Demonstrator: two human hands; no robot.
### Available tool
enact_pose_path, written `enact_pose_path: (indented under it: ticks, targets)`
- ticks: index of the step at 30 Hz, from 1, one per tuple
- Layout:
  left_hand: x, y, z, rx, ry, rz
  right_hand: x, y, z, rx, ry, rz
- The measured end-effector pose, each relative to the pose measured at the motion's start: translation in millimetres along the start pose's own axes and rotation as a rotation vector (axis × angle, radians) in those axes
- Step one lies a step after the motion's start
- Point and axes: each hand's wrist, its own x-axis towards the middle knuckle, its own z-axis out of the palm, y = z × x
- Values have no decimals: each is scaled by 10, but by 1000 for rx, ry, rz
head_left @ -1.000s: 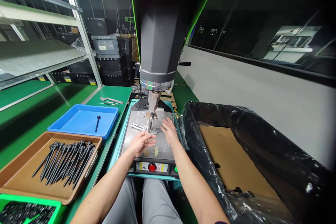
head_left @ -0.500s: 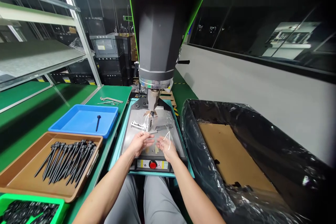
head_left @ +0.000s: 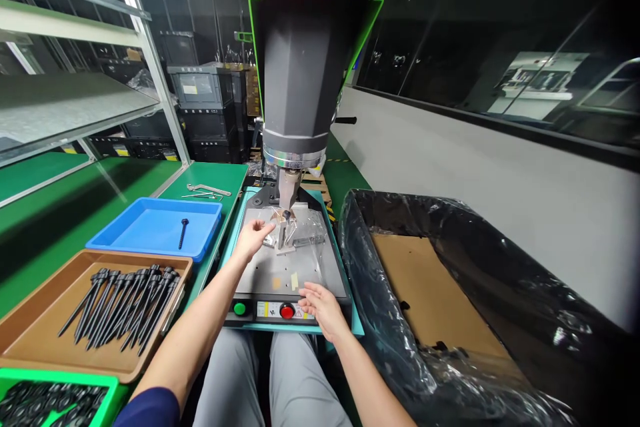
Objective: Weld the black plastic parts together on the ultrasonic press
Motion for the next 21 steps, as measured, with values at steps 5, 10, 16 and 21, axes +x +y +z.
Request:
enact_pose_path:
  ticks: [5,10,16,21]
  targets:
    - [239,98,106,18,14,-35,-66,1,-9,-9,12,16]
    - [386,124,190,-1,10,-29,-69,7,-5,-5,17,23]
    - [481,125,284,-52,33,-6,-71,35,1,0,13,33]
    - [467,61,312,-110,40,14,-75,45,-33,-1,21,31]
